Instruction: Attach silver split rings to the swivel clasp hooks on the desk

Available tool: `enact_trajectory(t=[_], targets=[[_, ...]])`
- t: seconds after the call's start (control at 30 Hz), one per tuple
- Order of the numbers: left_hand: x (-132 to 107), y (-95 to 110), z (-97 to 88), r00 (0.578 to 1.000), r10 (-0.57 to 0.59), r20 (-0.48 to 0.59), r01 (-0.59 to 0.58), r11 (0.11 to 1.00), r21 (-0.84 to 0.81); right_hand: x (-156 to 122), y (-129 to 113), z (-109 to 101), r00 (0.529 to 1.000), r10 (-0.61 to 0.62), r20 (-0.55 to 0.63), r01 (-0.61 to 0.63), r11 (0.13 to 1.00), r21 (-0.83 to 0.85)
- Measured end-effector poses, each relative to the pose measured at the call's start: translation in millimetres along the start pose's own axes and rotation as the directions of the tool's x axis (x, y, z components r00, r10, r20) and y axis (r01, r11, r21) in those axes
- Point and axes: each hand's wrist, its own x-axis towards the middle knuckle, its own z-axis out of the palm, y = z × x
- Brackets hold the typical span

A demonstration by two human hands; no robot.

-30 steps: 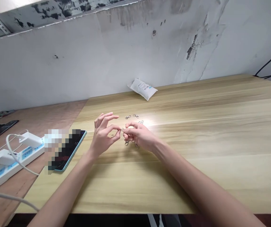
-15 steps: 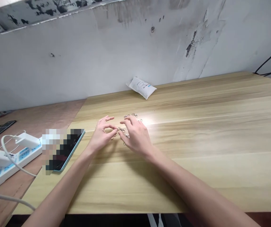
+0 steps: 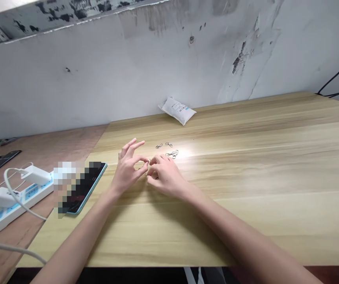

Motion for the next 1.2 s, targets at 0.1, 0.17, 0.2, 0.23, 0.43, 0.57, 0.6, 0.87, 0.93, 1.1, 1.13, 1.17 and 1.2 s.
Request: enact_trajectory(t=[0.1,0.17,0.2,0.23,0.43,0.57,0.6,0.87,0.93,1.1,1.13,1.17,1.2], targets=[[0,-12,-5.3,0.997,0.061,0.038,-0.064,0.995,0.071,0,5,-7,0.997,-0.065,0.041,0.065,0.998,0.010],[0,-22,-10.7,0.990,0.078,0.120,-0.090,0.992,0.091,2,15,-13,0.990,-0.117,0.074,0.119,0.992,-0.030],[0,-26,-13.6,0.983,0.081,0.165,-0.097,0.991,0.096,3,21,-16,0.989,-0.122,0.086,0.126,0.991,-0.045],[0,-30,-16.4,0.977,0.081,0.199,-0.103,0.989,0.102,4,28,-19,0.992,-0.101,0.070,0.106,0.992,-0.071],[-3,-43,-26.5,0.956,0.069,0.285,-0.093,0.993,0.072,3,74,-30,0.996,0.094,-0.013,-0.092,0.931,-0.354],[-5,-43,-27.4,0.950,0.059,0.305,-0.066,0.998,0.014,3,80,-28,0.999,0.051,0.009,-0.041,0.887,-0.461],[-5,-42,-27.5,0.954,0.055,0.295,-0.059,0.998,0.006,4,78,-26,0.999,0.035,0.002,-0.029,0.877,-0.480],[-2,-35,-24.4,0.972,0.051,0.229,-0.046,0.999,-0.026,14,63,-10,0.998,-0.056,0.026,0.061,0.836,-0.546],[-2,-32,-20.9,0.974,0.058,0.217,-0.051,0.998,-0.038,14,62,-9,0.997,-0.076,0.013,0.072,0.853,-0.517],[-1,-20,-9.7,0.990,0.003,0.138,0.010,0.996,-0.092,11,49,-11,0.996,-0.038,-0.080,0.012,0.955,-0.297],[-1,-17,-8.0,0.992,-0.016,0.122,0.031,0.992,-0.124,10,45,-11,0.996,-0.046,-0.079,0.025,0.968,-0.248],[-1,-14,-6.6,0.993,-0.036,0.115,0.054,0.986,-0.157,10,41,-11,0.995,-0.061,-0.073,0.044,0.978,-0.205],[-1,-12,-5.7,0.992,-0.047,0.116,0.068,0.979,-0.192,9,38,-11,0.995,-0.074,-0.066,0.062,0.984,-0.168]])
